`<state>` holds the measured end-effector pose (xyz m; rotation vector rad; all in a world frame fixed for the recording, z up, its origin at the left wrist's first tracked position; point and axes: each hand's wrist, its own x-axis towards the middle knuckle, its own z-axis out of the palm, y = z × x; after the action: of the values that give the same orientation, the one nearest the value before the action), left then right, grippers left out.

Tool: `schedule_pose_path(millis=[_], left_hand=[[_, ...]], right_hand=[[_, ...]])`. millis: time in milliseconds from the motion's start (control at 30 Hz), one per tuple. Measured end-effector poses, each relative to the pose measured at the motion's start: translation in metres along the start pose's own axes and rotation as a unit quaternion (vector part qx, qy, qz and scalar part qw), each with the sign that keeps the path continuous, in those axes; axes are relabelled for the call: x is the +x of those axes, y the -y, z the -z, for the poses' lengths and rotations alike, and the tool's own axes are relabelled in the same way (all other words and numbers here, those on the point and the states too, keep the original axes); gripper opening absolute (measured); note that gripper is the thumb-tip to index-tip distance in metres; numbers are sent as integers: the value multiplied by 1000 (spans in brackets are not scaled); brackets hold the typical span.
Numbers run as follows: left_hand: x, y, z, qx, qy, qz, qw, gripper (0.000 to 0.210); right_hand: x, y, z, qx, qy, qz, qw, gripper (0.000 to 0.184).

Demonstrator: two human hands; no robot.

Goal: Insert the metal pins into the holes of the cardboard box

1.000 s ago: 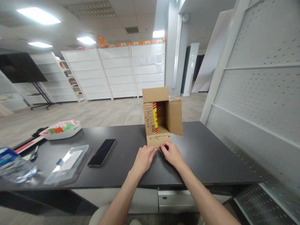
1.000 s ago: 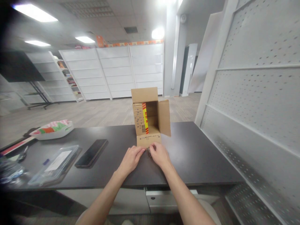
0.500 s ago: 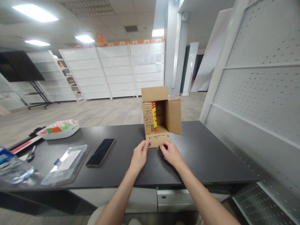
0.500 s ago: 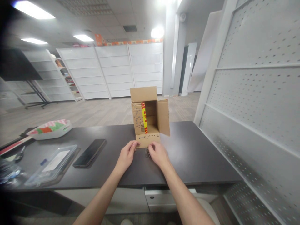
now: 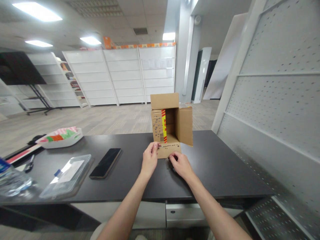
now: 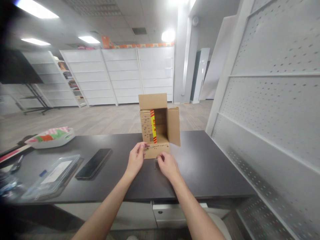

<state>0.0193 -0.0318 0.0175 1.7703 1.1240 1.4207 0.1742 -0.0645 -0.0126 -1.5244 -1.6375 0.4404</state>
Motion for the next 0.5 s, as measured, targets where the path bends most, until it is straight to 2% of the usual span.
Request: schedule_pose_path(millis=[233, 500], left_hand=[[13, 5, -15, 9, -28, -17, 999, 34], [10, 13, -22, 51, -54, -19, 997, 33]], right_hand=[[0, 0, 0, 8, -2, 7, 1000, 23], [-1, 0, 0, 10, -3, 4, 1000, 22]])
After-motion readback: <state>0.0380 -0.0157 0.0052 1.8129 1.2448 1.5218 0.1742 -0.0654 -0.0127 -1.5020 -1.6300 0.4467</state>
